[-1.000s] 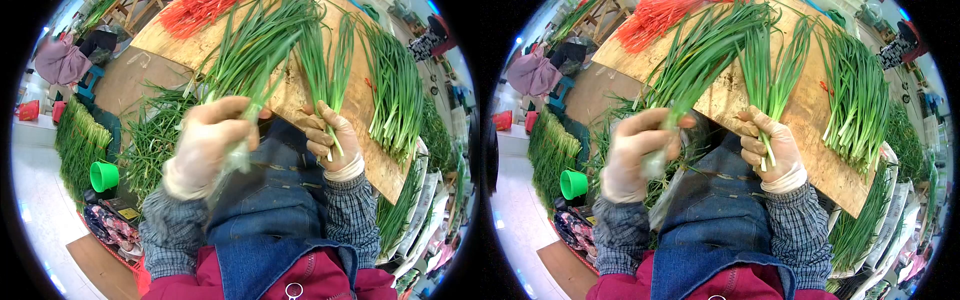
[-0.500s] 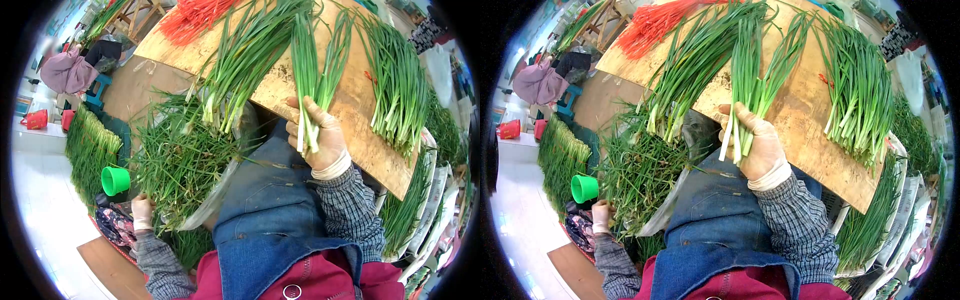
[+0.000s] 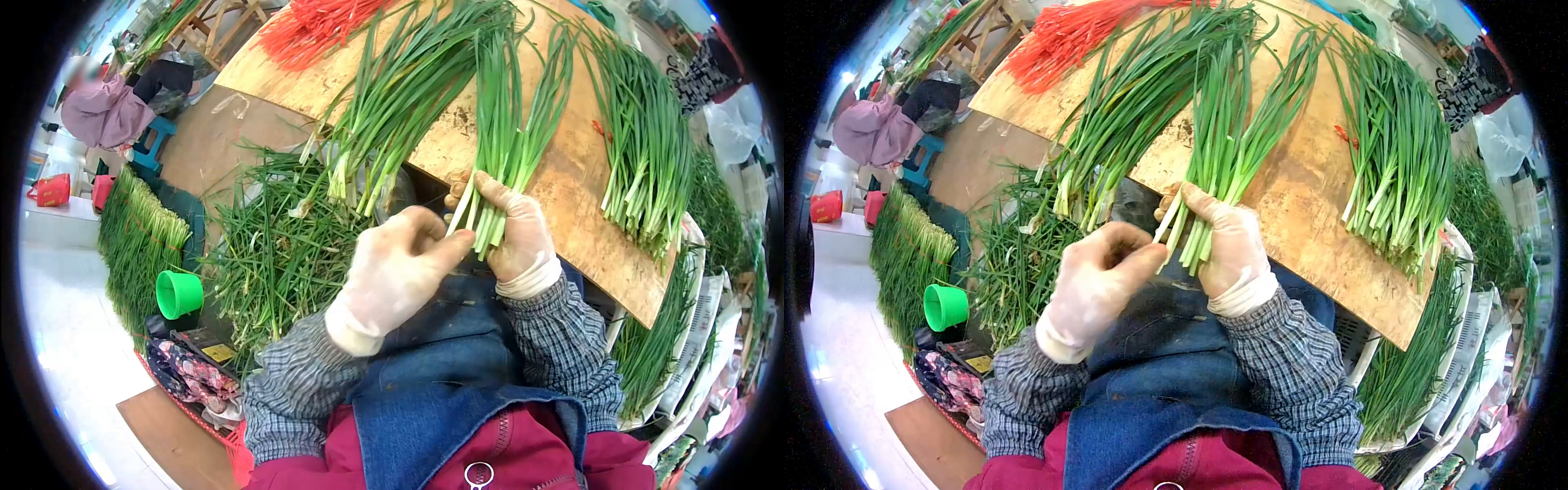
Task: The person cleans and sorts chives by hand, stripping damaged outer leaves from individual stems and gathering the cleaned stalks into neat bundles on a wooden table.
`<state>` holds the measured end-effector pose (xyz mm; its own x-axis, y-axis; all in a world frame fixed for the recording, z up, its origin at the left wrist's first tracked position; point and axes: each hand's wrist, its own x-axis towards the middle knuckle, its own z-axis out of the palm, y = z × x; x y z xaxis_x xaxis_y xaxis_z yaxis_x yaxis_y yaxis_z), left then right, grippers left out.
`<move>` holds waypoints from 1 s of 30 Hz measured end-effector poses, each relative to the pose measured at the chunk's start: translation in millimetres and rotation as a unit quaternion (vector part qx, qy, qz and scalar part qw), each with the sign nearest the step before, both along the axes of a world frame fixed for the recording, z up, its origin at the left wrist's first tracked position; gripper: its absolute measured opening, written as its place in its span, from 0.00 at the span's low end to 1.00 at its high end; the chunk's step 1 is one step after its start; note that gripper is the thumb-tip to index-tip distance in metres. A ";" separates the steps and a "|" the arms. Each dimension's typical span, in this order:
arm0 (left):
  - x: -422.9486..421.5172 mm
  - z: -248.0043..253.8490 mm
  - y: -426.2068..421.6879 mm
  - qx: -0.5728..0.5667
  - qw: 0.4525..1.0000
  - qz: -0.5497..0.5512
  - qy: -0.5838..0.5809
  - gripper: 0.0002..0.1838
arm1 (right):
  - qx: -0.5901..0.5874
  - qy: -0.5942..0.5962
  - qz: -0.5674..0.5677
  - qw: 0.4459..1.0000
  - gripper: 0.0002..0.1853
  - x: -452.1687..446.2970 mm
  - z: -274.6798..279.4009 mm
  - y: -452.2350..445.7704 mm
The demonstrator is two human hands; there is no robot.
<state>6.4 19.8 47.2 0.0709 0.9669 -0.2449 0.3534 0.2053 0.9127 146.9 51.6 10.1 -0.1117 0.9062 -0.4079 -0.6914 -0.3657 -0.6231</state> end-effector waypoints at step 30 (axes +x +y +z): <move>-82.5 -27.4 -45.1 -0.144 0.888 0.094 -0.426 0.07 | -0.020 -0.015 0.016 1.000 0.10 -5.5 5.6 -8.4</move>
